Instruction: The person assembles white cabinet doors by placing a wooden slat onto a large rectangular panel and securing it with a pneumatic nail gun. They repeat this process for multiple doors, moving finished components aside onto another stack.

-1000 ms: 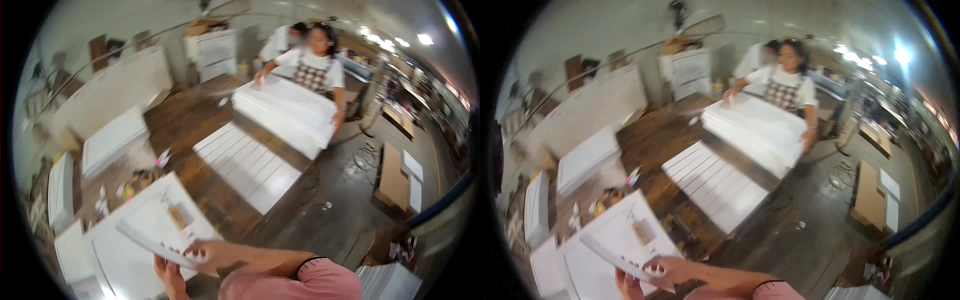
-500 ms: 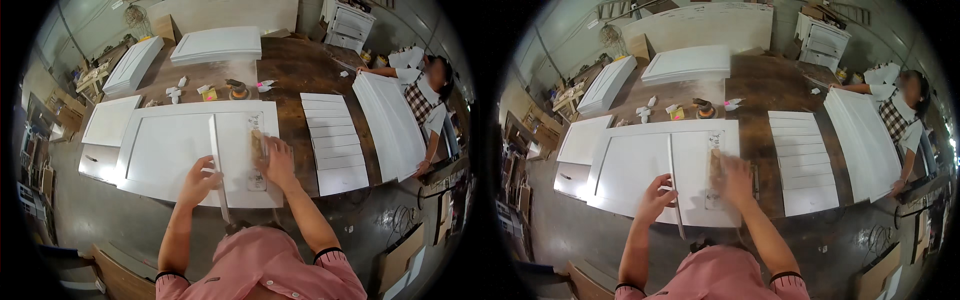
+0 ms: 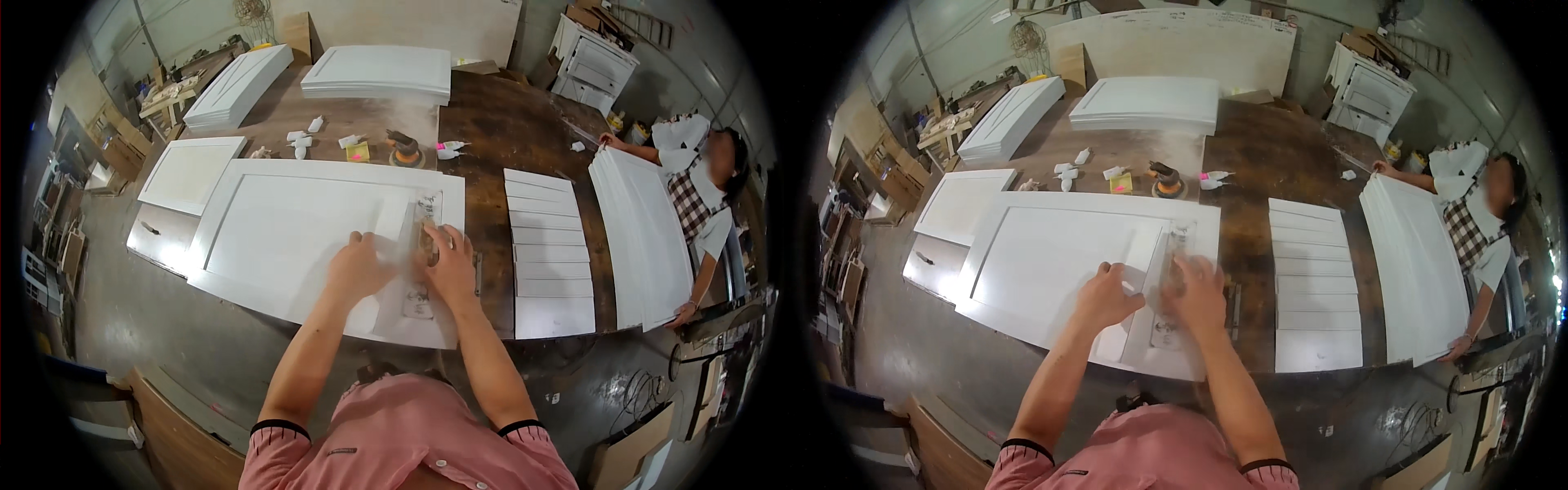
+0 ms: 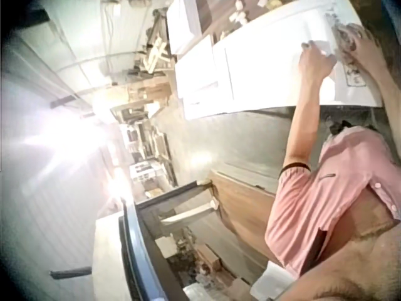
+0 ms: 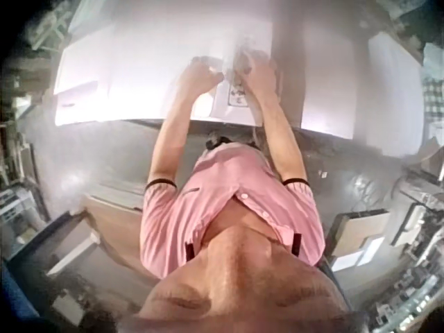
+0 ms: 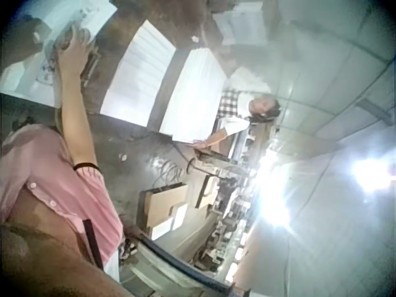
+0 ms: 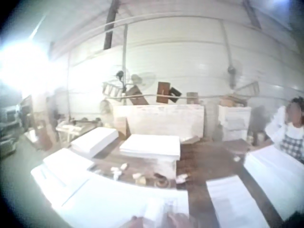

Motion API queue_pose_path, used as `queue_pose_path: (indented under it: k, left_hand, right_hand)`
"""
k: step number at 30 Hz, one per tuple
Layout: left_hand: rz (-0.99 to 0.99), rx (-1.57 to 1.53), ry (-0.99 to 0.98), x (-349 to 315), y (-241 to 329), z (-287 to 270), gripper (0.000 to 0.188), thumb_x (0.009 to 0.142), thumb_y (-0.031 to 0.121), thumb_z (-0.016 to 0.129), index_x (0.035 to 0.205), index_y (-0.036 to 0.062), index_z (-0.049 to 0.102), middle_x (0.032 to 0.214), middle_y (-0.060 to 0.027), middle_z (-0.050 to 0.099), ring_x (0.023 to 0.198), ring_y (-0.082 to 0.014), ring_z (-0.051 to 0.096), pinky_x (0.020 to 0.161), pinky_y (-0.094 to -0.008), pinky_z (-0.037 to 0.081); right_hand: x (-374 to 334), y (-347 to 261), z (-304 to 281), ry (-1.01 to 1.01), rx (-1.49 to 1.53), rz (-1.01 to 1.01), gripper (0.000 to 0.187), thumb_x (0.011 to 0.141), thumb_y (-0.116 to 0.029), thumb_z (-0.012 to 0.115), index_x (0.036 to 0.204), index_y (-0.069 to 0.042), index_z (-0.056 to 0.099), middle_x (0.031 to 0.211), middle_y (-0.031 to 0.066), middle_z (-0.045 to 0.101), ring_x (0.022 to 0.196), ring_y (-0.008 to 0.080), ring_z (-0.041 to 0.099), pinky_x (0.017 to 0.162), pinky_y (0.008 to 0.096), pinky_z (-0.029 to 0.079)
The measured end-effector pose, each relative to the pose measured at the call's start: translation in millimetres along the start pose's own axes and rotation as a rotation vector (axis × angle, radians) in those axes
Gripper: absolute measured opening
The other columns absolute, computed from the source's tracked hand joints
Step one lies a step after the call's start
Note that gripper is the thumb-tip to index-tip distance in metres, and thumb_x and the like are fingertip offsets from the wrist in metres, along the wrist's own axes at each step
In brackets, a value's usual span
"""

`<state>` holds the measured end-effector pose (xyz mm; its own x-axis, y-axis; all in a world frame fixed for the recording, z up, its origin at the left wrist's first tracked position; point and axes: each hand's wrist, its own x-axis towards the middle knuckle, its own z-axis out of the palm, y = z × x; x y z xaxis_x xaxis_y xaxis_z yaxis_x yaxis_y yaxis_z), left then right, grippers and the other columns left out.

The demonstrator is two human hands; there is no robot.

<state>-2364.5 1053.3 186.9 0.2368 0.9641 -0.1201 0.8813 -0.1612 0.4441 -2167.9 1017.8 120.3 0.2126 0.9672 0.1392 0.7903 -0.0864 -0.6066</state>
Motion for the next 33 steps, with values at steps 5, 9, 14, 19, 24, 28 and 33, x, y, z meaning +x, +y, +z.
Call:
queue_pose_path:
  k: [5, 9, 14, 19, 24, 28, 33]
  left_hand:
    - [-0.027, 0.035, -0.019, 23.7, 9.9, 18.2, 0.064, 0.076, 0.041, 0.076, 0.122, -0.0023, 0.062, 0.125, -0.0248, 0.059, 0.112, -0.0435, 0.065, 0.094, -0.0505, 0.055]
    - [-0.016, 0.027, 0.003, 35.0, 14.4, 27.9, 0.06, 0.077, 0.039, 0.077, 0.118, -0.0025, 0.064, 0.126, -0.0249, 0.059, 0.112, -0.0438, 0.065, 0.095, -0.0508, 0.054]
    - [-0.026, -0.033, 0.0, 42.0, 22.2, 25.6, 0.056, 0.078, 0.036, 0.079, 0.118, -0.0014, 0.065, 0.126, -0.0247, 0.058, 0.113, -0.0437, 0.064, 0.095, -0.0506, 0.054]
    - [-0.024, -0.023, 0.005, 44.4, 20.8, 30.3, 0.056, 0.08, 0.038, 0.08, 0.118, -0.0003, 0.065, 0.125, -0.0229, 0.059, 0.116, -0.0421, 0.063, 0.095, -0.0502, 0.053]
    - [0.03, -0.052, 0.071, 40.3, 11.8, 36.4, 0.048, 0.087, 0.031, 0.076, 0.122, 0.0002, 0.065, 0.122, -0.0204, 0.059, 0.116, -0.0401, 0.061, 0.095, -0.0491, 0.052]
    - [0.259, -0.098, 0.192, 27.4, -16.9, 53.4, 0.044, 0.093, 0.021, 0.07, 0.132, 0.0041, 0.063, 0.121, -0.0172, 0.059, 0.113, -0.0366, 0.061, 0.095, -0.0489, 0.051]
    - [0.351, 0.032, 0.272, 19.1, -22.6, 69.1, 0.049, 0.094, 0.018, 0.067, 0.141, 0.0081, 0.058, 0.131, -0.0156, 0.056, 0.123, -0.0351, 0.055, 0.107, -0.0544, 0.041]
  right_hand:
    - [1.6, 0.2, 4.1, 0.024, -0.025, -0.004, 0.062, 0.087, -0.043, 0.075, 0.145, -0.034, 0.056, 0.155, 0.0074, 0.046, 0.144, 0.0437, 0.038, 0.107, 0.0547, 0.051]
    - [3.2, 5.7, 6.8, 0.042, 0.002, -0.032, 0.057, 0.09, -0.041, 0.072, 0.144, -0.034, 0.057, 0.153, 0.008, 0.047, 0.142, 0.0442, 0.04, 0.107, 0.0544, 0.051]
    - [4.7, 6.7, 8.7, 0.074, 0.009, -0.056, 0.054, 0.091, -0.038, 0.07, 0.143, -0.033, 0.058, 0.152, 0.008, 0.047, 0.14, 0.0469, 0.041, 0.105, 0.0537, 0.052]
    - [5.8, 11.5, 11.1, 0.11, 0.003, -0.111, 0.052, 0.091, -0.038, 0.069, 0.142, -0.031, 0.058, 0.151, 0.0089, 0.048, 0.138, 0.0477, 0.042, 0.104, 0.054, 0.052]
    - [7.2, -2.8, 2.6, 0.096, 0.065, -0.08, 0.049, 0.092, -0.034, 0.069, 0.14, -0.028, 0.061, 0.149, 0.01, 0.048, 0.137, 0.0444, 0.044, 0.109, 0.0531, 0.048]
    - [8.4, 5.9, 0.9, 0.153, 0.014, -0.275, 0.044, 0.095, -0.031, 0.068, 0.138, -0.023, 0.065, 0.149, 0.0121, 0.049, 0.138, 0.0381, 0.045, 0.115, 0.0484, 0.041]
    - [10.1, 21.6, 14.2, 0.122, 0.413, -0.124, 0.038, 0.101, -0.028, 0.061, 0.134, -0.011, 0.068, 0.143, 0.0104, 0.055, 0.133, 0.0273, 0.051, 0.113, 0.0396, 0.041]
